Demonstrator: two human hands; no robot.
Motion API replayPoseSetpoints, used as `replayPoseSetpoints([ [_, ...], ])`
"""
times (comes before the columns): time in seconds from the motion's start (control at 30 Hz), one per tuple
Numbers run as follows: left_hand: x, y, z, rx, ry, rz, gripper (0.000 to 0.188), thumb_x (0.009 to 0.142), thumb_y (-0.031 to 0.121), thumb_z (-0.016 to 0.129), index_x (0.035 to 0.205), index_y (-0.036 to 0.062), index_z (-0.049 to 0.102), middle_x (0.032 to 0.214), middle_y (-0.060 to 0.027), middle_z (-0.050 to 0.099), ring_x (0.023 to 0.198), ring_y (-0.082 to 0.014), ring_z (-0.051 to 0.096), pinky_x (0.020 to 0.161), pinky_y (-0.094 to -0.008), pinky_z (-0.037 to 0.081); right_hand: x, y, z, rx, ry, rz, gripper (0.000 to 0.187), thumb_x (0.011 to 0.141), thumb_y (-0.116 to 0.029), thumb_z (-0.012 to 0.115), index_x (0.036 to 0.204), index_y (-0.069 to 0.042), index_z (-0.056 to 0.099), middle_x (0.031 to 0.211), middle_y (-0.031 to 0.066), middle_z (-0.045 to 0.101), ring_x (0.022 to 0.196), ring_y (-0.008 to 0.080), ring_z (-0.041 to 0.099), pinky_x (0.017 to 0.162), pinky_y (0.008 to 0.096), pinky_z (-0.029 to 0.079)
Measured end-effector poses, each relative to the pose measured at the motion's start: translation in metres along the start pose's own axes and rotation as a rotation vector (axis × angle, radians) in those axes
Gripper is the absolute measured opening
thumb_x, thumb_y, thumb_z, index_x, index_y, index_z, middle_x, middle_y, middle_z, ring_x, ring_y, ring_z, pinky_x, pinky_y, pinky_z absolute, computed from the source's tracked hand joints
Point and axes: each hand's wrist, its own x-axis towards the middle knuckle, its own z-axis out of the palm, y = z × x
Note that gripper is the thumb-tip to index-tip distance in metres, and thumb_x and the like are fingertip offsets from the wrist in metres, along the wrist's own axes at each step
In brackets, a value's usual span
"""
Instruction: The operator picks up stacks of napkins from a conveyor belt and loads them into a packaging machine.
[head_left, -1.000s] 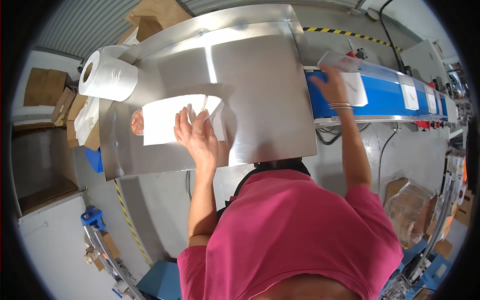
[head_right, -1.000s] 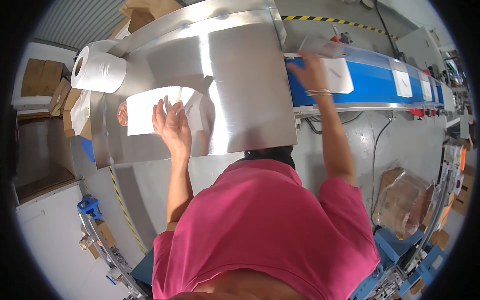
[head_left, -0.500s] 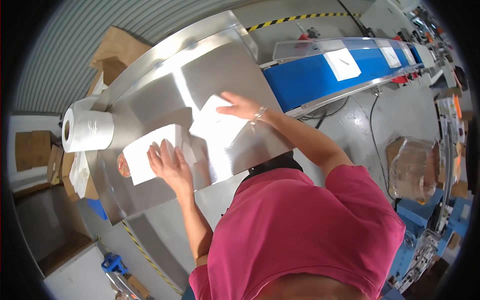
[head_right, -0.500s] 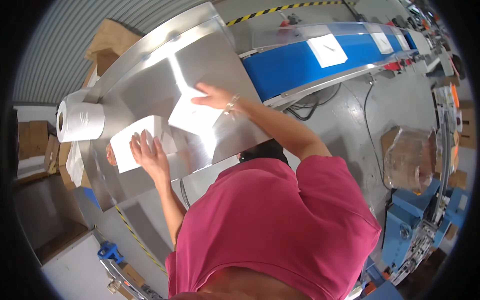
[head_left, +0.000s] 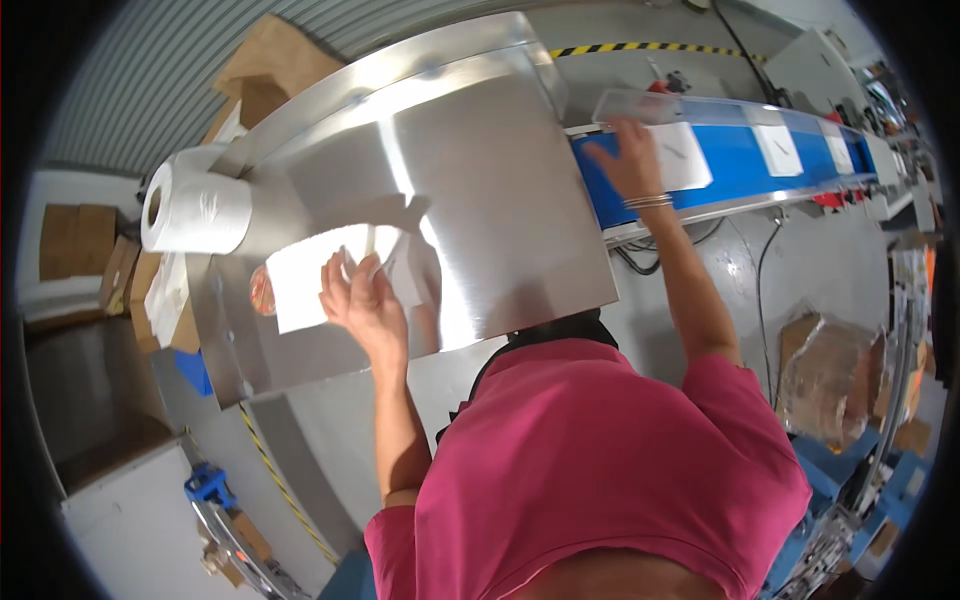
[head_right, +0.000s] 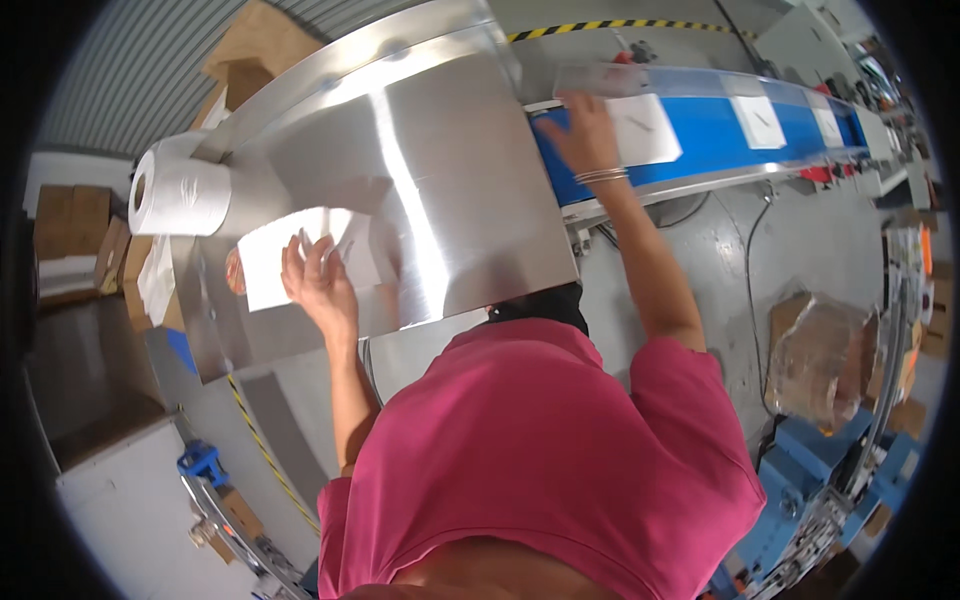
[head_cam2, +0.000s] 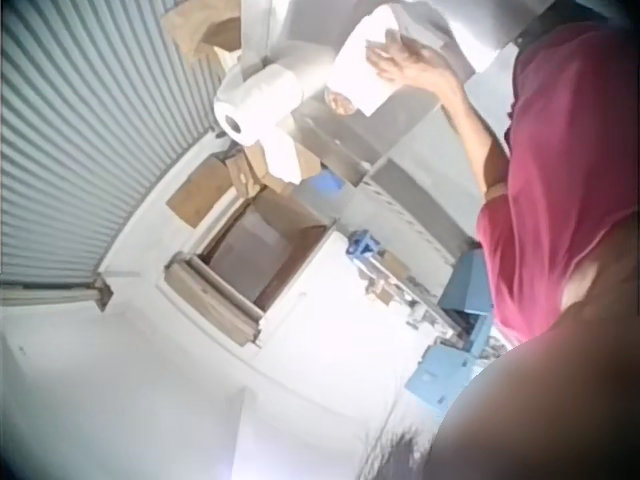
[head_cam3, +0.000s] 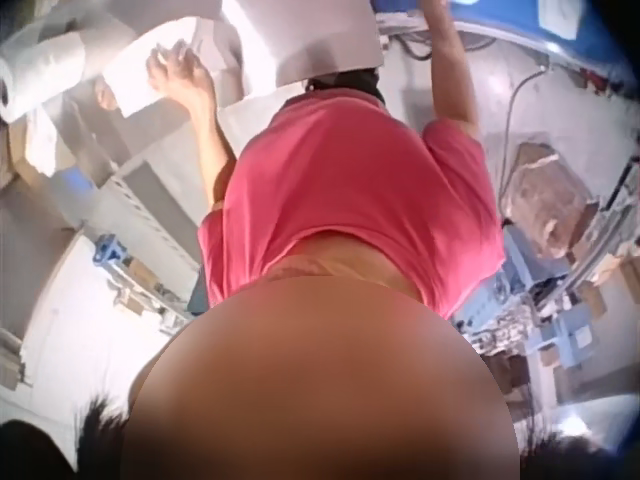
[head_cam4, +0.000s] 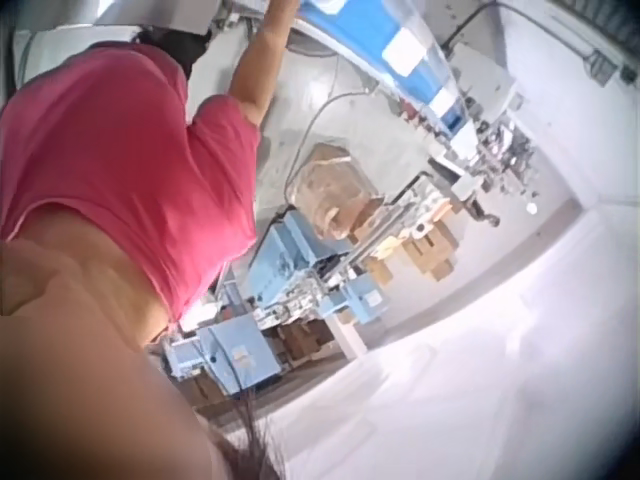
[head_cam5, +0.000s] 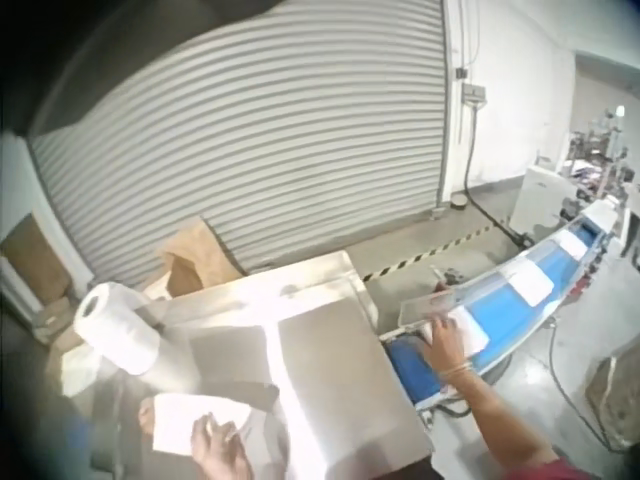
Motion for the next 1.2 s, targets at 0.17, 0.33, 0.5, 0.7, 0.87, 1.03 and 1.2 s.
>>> replayPoseSetpoints([
  [0.17, -0.001, 0.004, -0.01, 0.024, -0.105, -0.053, 0.024, 0.079, 0.003, 0.064, 0.099, 0.0152, 0.067, 0.137, -0.0121, 0.044, 0.134, -0.0349, 0.029, 0.11, -0.0521, 0.014, -0.012, -0.158, 0.054, 0.668, -0.571, -0.164, 0.053, 0.073, -0.023, 0.077, 0.12, -0.014, 0.054, 0.127, 0.0113, 0.046, 0.108, 0.0284, 0.052, 0.086, 0.0372, 0.047],
  [0.33, 0.003, 0.006, -0.016, 0.02, -0.147, 0.009, 0.03, 0.078, 0.013, 0.069, 0.108, 0.0138, 0.066, 0.14, -0.0165, 0.04, 0.134, -0.0381, 0.029, 0.109, -0.0501, 0.018, -0.011, -0.191, 0.096, 0.838, -0.78, -0.283, 0.051, 0.08, -0.025, 0.071, 0.124, -0.008, 0.053, 0.133, 0.0124, 0.042, 0.12, 0.0266, 0.045, 0.089, 0.0341, 0.047],
  [0.5, -0.001, -0.009, -0.012, 0.075, -0.079, -0.033, 0.043, 0.082, 0.019, 0.067, 0.123, 0.009, 0.057, 0.139, -0.0206, 0.038, 0.131, -0.0393, 0.031, 0.105, -0.0518, 0.025, -0.026, -0.142, 0.08, 1.23, -0.74, 0.284, 0.042, 0.089, -0.037, 0.061, 0.113, -0.003, 0.052, 0.098, 0.0062, 0.059, 0.088, 0.0136, 0.054, 0.077, 0.0271, 0.045],
  [0.7, -0.002, -0.022, -0.014, 0.061, -0.015, -0.01, 0.04, 0.079, 0.002, 0.064, 0.117, 0.0088, 0.059, 0.127, -0.0186, 0.051, 0.121, -0.0384, 0.043, 0.099, -0.0488, 0.035, -0.02, 0.003, 0.021, 0.293, -0.375, 0.483, 0.039, 0.088, -0.039, 0.06, 0.093, -0.001, 0.057, 0.085, 0.0187, 0.061, 0.076, 0.0285, 0.058, 0.07, 0.0385, 0.045],
  [0.87, 0.001, -0.013, -0.009, 0.005, 0.019, -0.024, 0.033, 0.079, -0.001, 0.061, 0.11, 0.008, 0.064, 0.127, -0.0191, 0.05, 0.121, -0.0388, 0.042, 0.099, -0.0481, 0.036, -0.022, 0.082, -0.006, -0.448, -0.009, 0.348, 0.04, 0.082, -0.035, 0.065, 0.111, -0.007, 0.058, 0.107, 0.0166, 0.062, 0.098, 0.0382, 0.057, 0.082, 0.0432, 0.047],
  [1.03, -0.001, -0.01, -0.013, 0.0, 0.013, -0.067, 0.029, 0.079, 0.0, 0.061, 0.105, 0.0099, 0.066, 0.132, -0.0189, 0.046, 0.127, -0.0389, 0.037, 0.104, -0.0515, 0.029, 0.001, -0.02, 0.026, 0.172, -0.159, -0.075, 0.046, 0.077, -0.022, 0.071, 0.118, -0.007, 0.055, 0.117, 0.0139, 0.058, 0.102, 0.0333, 0.057, 0.087, 0.0424, 0.046],
  [1.2, -0.002, -0.012, -0.019, 0.047, -0.062, -0.037, 0.028, 0.077, 0.003, 0.065, 0.103, 0.0141, 0.067, 0.137, -0.019, 0.043, 0.133, -0.0389, 0.03, 0.109, -0.0529, 0.019, -0.001, -0.188, 0.071, 0.738, -0.79, -0.266, 0.049, 0.075, -0.018, 0.073, 0.121, -0.016, 0.054, 0.124, 0.0103, 0.05, 0.113, 0.0268, 0.05, 0.088, 0.0365, 0.046],
])
